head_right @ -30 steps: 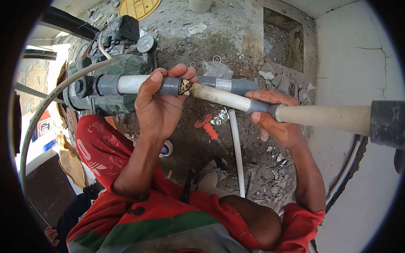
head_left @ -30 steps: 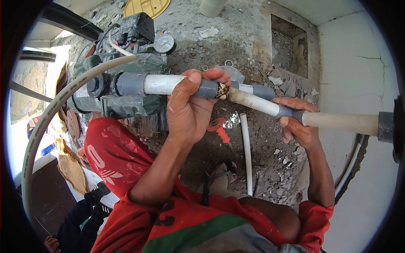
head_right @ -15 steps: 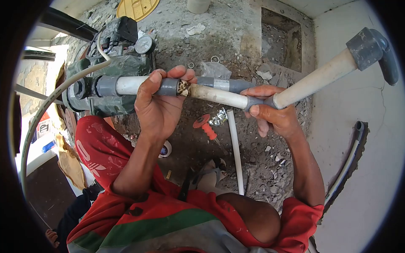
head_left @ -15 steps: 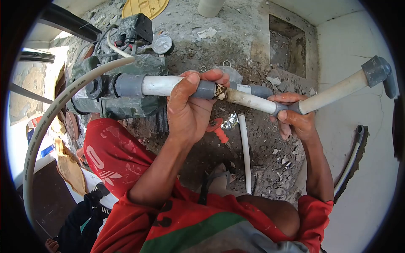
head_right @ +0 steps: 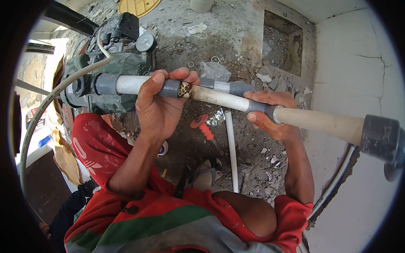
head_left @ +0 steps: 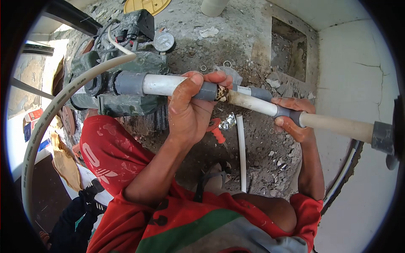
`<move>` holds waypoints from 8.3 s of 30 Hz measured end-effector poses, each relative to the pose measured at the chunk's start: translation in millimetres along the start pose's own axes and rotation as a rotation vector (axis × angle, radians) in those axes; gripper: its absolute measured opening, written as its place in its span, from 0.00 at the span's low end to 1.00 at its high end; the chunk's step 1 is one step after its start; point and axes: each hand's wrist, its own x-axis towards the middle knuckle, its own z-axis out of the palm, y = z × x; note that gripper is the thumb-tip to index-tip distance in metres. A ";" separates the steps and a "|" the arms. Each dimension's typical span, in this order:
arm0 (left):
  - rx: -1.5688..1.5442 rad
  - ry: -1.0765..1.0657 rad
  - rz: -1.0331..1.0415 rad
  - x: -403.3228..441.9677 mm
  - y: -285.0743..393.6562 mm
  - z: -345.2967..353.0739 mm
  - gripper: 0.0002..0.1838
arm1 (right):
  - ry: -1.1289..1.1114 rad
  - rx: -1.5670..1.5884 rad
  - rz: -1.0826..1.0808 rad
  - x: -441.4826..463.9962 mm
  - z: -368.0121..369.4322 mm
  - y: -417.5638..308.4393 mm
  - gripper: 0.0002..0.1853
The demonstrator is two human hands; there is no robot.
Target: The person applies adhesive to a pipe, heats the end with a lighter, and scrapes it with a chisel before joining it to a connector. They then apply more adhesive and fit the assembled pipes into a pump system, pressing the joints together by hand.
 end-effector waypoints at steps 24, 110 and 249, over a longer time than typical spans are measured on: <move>2.282 -1.152 0.015 48.0 66.4 62.6 0.18 | 0.066 0.333 0.237 -5.6 0.6 -3.6 0.18; 1.855 -0.963 0.048 41.5 80.2 55.7 0.18 | 0.917 0.642 0.889 -243.5 95.4 43.1 0.19; 2.474 0.154 1.041 -22.7 95.0 -31.1 0.42 | 0.470 -0.506 -0.361 39.2 156.3 -19.6 0.22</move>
